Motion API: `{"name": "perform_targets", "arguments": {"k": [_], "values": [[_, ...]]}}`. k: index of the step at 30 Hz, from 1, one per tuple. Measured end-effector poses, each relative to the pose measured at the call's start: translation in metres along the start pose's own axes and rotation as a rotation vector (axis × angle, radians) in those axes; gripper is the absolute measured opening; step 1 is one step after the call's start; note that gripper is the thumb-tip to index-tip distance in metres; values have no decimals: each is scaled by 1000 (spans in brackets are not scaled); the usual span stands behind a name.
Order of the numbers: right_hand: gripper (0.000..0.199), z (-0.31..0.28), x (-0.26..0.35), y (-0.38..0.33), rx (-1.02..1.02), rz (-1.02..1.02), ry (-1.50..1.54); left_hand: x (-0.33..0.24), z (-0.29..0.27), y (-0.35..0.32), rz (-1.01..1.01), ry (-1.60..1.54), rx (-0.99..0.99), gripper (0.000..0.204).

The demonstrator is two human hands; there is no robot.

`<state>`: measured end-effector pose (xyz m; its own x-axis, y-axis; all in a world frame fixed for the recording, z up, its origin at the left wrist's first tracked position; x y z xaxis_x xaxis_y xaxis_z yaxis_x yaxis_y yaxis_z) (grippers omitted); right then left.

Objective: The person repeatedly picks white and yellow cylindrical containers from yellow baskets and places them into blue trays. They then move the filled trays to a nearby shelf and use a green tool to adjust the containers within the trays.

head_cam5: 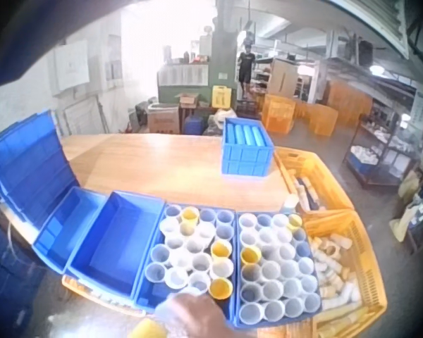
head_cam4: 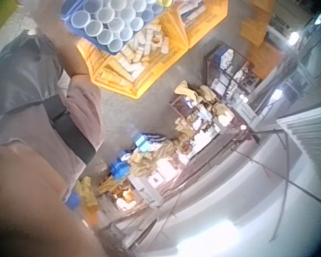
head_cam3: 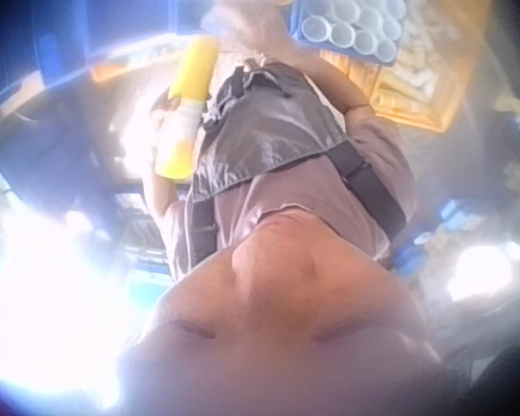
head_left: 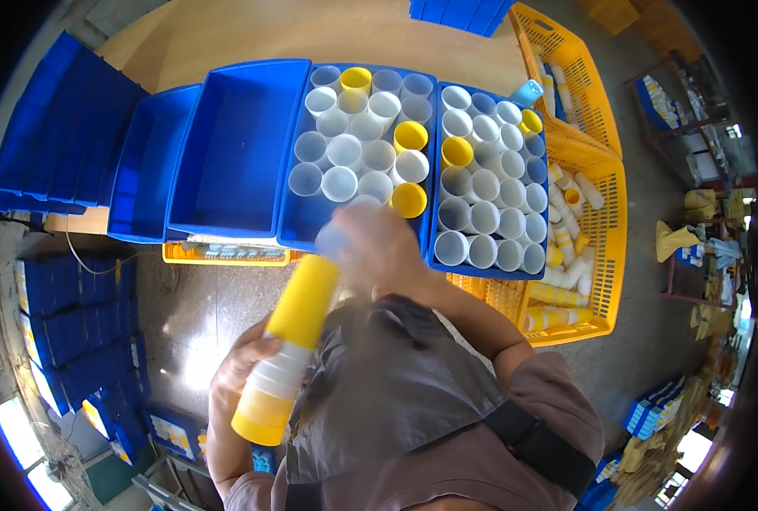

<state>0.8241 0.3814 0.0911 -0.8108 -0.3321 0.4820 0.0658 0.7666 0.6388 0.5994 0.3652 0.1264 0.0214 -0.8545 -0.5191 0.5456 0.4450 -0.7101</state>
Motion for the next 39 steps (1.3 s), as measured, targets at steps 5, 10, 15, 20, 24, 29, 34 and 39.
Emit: {"name": "perform_targets", "arguments": {"k": [5,10,15,20,24,29,34,39], "values": [[83,23,-45,-7,76,345,95,-13,-33,16,-22,-105,-114,77],[73,20,6,3,237,38,-107,-31,-34,53,-47,67,-9,75],[47,38,59,18,222,-229,-132,-68,-38,63,-169,198,148,89],[44,75,85,51,63,-116,-234,-110,-77,71,-191,269,215,84],[43,63,77,77,-103,-89,-466,-132,-105,69,-259,292,328,80],[76,6,-11,27,-419,780,-255,-176,-142,58,-223,167,288,75],[64,37,-4,-15,66,528,-651,-162,-141,84,-281,172,296,74],[30,122,21,17,346,65,-361,-152,-132,99,-380,202,288,72]]}}
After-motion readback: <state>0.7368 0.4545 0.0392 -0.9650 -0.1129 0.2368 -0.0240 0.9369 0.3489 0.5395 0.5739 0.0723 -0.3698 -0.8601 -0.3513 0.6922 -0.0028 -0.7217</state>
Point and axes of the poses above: each hand's wrist, its own y-axis towards the middle knuckle, its own z-axis out of the palm, x = y × z, the point moved 6 cm from there along y, towards the middle knuckle, and after that the axes turned 9 degrees about -x, right-handed, at the moved point
